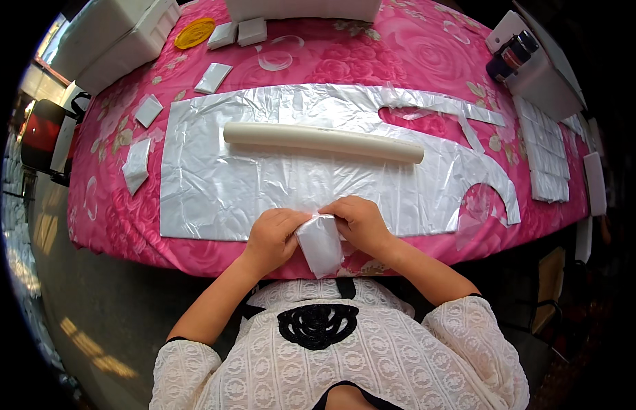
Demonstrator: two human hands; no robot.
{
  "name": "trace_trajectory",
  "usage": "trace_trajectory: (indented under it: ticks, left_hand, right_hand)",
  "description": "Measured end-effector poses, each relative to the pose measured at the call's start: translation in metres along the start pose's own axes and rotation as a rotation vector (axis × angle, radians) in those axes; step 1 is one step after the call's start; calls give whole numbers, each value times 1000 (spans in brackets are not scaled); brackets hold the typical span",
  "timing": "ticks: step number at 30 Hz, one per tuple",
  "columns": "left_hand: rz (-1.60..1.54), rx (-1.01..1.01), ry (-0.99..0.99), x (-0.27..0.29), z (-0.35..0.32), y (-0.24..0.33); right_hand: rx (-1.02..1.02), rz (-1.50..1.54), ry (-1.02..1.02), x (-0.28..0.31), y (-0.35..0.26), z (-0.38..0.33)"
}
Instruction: The person wraps small white rectangular items in clear plastic film. They unroll the film, place an item on it, fold the film around the item, and set the wrapped package aside. The process is repeated for multiple items on a pink floral tablecloth.
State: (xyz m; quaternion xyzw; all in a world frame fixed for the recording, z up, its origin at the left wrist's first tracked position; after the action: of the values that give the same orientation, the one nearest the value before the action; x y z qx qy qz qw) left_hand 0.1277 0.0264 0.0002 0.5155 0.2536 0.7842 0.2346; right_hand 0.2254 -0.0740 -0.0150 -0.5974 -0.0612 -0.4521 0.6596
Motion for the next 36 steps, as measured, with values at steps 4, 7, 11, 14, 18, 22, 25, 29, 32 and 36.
trace_trajectory:
  ticks: [4, 7, 11, 14, 18, 22, 25, 29, 32, 36]
  left_hand:
    - [-99, 354, -10, -6, 9, -27]
    - [-176, 558, -2, -6, 19, -41]
    - [-28, 420, 140, 7, 28, -29]
    - [313, -3, 114, -1, 23, 1]
    - [360, 9, -176, -36, 14, -4]
    - [395, 97, -215, -41, 16, -11]
    - [396, 119, -230, -42, 17, -12]
    - [419, 110, -211, -40, 20, -12]
    - [435, 91, -181, -39, 24, -13]
    - [473, 50, -179, -37, 28, -11]
  right_hand:
    - [-297, 63, -7, -1, 17, 13]
    - [-423, 32, -74, -4, 27, 25]
    - [-639, 219, -210, -9, 42, 31]
    - [-646, 273, -250, -11, 47, 32]
    - [-666, 286, -274, -13, 51, 32]
    - [-666, 297, -275, -13, 51, 31]
    - [-643, 335, -205, -11, 46, 28]
    - [-597, 274, -137, -5, 38, 20]
    - [-156, -348, 181, 18, -3, 23]
    - [116, -350, 93, 11, 1, 15]
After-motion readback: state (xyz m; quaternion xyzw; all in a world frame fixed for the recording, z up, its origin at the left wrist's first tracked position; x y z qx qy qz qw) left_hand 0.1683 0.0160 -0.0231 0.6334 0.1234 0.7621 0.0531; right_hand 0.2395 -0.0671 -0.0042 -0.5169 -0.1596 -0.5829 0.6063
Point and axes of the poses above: each hand's wrist, its own z-axis towards the middle knuckle, its own x-axis out of the back of the hand, y = z × x, the point moved 8 cm from there along z, towards the middle knuckle, and after that the axes turned 2 degrees about x, right-handed, at the moved point
